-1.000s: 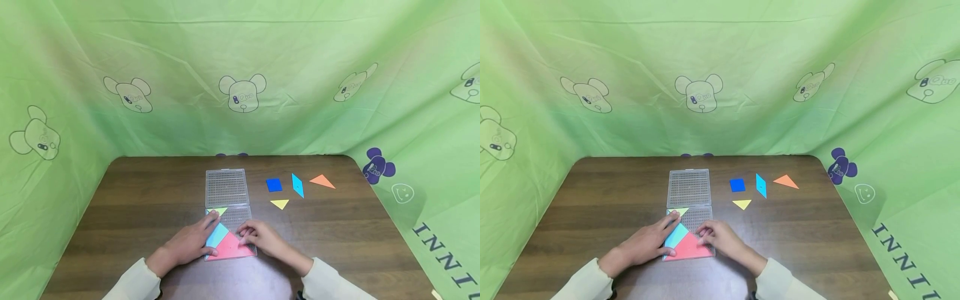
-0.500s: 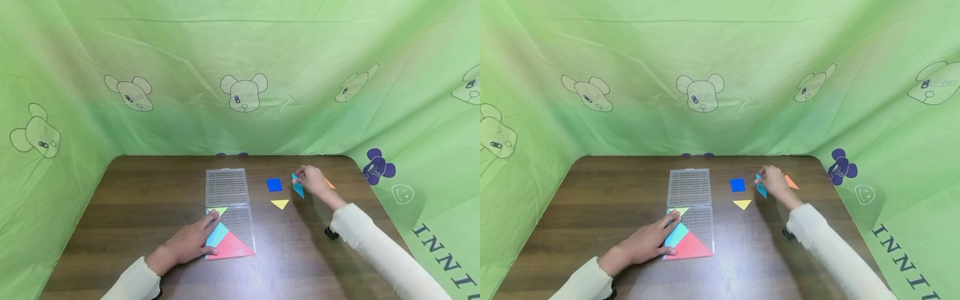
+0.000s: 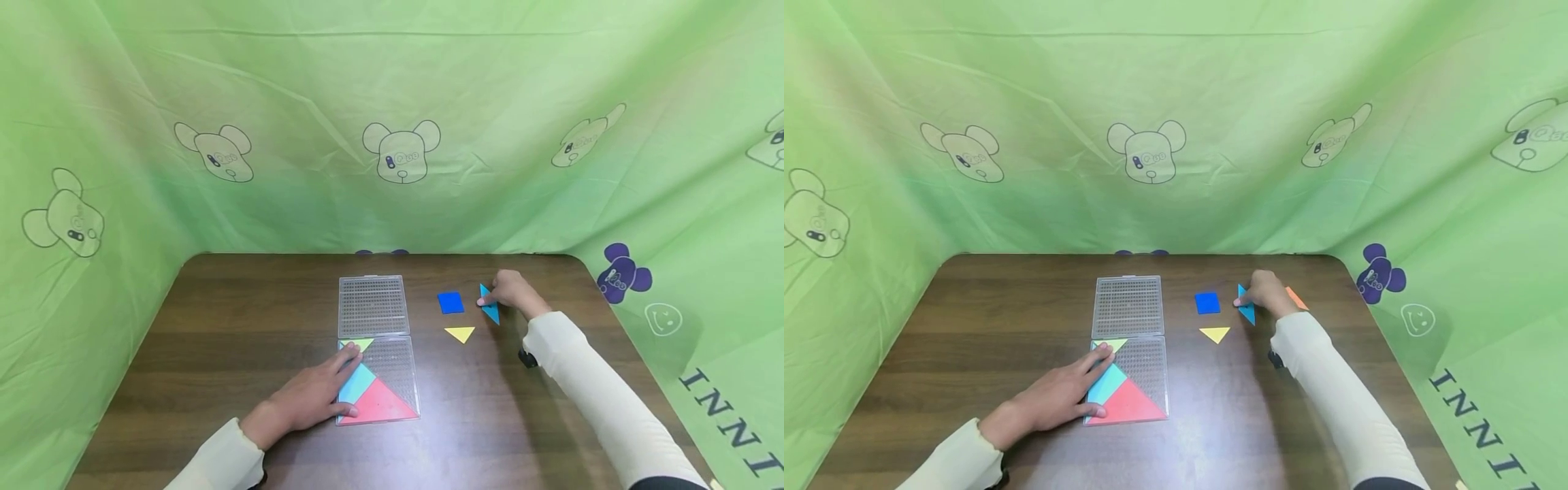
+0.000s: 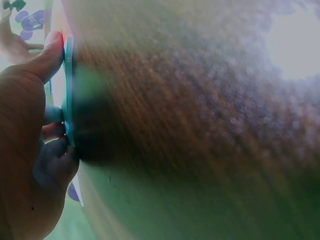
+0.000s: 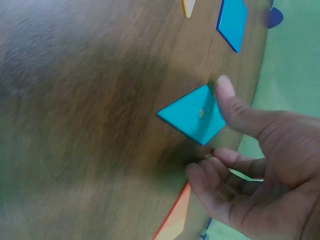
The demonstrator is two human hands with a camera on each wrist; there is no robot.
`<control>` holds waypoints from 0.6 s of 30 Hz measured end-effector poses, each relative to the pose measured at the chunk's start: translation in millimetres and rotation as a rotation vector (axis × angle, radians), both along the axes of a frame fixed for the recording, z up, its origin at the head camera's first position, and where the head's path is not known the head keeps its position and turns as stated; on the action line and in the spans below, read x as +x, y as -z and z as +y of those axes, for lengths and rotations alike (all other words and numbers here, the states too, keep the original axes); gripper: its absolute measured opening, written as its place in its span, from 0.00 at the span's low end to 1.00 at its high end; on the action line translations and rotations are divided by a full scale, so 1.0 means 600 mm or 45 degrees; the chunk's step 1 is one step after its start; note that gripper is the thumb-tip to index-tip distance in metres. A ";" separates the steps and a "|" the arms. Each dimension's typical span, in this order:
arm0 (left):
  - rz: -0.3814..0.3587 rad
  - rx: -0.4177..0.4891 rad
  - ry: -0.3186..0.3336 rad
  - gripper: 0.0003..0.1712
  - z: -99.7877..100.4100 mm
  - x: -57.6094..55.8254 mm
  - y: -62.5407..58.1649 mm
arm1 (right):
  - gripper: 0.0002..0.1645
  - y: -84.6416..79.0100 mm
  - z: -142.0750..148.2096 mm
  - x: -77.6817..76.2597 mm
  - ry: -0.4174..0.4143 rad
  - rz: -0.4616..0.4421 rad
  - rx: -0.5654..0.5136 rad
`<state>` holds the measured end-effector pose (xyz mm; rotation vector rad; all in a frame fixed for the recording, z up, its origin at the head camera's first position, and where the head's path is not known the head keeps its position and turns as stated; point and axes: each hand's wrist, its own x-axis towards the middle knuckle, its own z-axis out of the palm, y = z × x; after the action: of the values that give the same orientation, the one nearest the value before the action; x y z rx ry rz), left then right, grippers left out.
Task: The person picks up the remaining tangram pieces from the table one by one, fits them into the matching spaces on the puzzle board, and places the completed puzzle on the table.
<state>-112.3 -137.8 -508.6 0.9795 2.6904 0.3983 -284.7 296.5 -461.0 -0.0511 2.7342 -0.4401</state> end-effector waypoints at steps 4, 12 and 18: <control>0.011 -0.002 -0.002 0.53 0.001 0.000 -0.001 | 0.34 -0.003 -0.012 -0.008 0.038 -0.030 0.104; 0.025 0.003 -0.006 0.53 0.002 0.001 -0.001 | 0.19 -0.012 -0.032 -0.010 0.069 -0.109 0.177; 0.008 0.011 -0.006 0.53 0.002 0.001 -0.002 | 0.18 -0.015 -0.041 -0.005 0.059 -0.061 0.200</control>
<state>-111.6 -136.4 -507.1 0.9781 2.6995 0.4089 -287.8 272.1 -451.8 0.0634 2.7178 -0.2347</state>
